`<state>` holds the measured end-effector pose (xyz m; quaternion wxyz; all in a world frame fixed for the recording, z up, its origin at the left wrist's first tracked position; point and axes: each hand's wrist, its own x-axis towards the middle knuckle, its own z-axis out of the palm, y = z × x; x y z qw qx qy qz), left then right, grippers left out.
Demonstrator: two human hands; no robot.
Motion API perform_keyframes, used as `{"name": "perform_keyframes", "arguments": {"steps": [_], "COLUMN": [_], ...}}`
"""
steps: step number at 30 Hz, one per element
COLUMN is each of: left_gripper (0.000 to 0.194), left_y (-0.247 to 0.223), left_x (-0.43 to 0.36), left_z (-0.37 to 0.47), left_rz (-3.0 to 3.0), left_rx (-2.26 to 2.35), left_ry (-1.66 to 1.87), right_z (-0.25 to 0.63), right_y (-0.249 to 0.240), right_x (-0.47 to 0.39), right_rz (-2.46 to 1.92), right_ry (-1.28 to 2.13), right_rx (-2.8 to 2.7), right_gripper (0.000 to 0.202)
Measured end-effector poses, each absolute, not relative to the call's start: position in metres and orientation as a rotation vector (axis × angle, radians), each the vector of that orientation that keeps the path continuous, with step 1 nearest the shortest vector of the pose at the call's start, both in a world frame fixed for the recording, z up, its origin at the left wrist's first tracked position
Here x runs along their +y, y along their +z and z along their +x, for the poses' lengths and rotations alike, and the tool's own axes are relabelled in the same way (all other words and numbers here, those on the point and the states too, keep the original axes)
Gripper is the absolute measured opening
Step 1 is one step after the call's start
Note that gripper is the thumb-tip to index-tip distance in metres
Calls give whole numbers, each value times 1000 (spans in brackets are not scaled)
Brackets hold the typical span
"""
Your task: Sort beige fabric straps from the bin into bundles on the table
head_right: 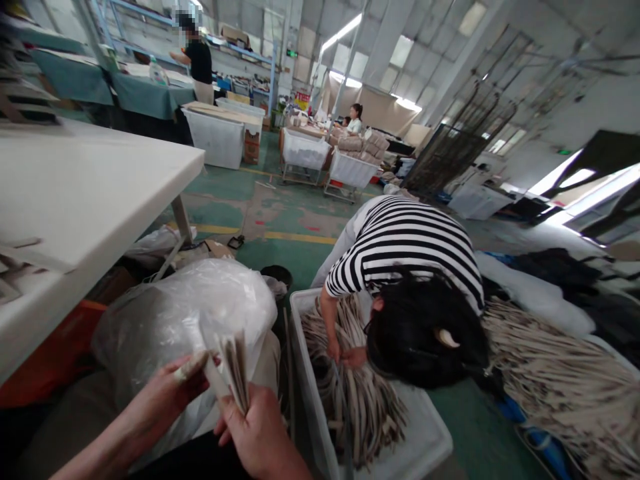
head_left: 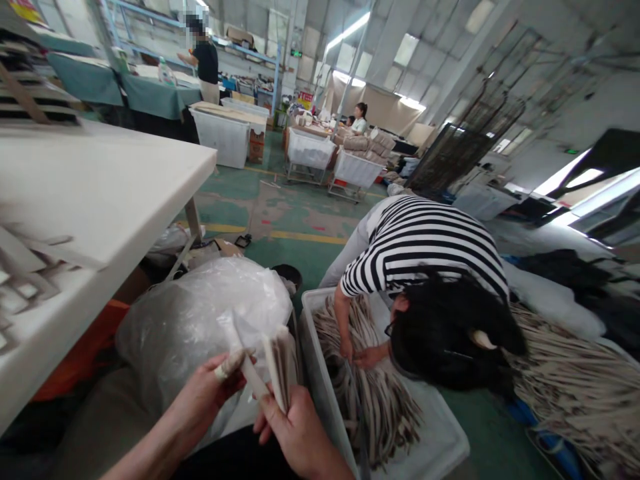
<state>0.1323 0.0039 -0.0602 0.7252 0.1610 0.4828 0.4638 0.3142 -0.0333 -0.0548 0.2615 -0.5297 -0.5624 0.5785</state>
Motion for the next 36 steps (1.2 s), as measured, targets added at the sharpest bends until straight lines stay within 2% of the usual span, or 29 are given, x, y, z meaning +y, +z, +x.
{"name": "perform_keyframes", "arguments": {"steps": [3, 8, 13, 19, 25, 30, 34, 36], "left_gripper": [49, 48, 45, 50, 32, 48, 35, 44], "left_y": [-56, -55, -60, -49, -44, -54, -28, -1], "left_x": [9, 4, 0, -2, 6, 3, 49, 78], "left_z": [122, 137, 138, 144, 128, 138, 103, 80], "left_rz": [366, 530, 619, 793, 805, 837, 902, 968], "left_rx": [1166, 1006, 1086, 839, 998, 782, 1009, 1140], "left_ry": [1098, 967, 1049, 955, 1107, 1020, 1112, 1175], "right_z": [317, 307, 303, 301, 302, 293, 294, 293], "right_y": [-55, -58, -49, -49, -55, -51, -54, -53], "right_x": [-37, -30, -20, -14, -15, -7, 0, 2], "right_rz": [-1480, -1456, -1415, -1358, -1408, -1311, -1243, -1228], "right_ry": [1592, 1508, 1538, 1458, 1515, 1424, 1509, 1504], "right_rx": [-1554, -1513, -1541, -1529, -1573, -1562, -1556, -1530], "right_gripper": [59, 58, 57, 57, 58, 59, 60, 60]}}
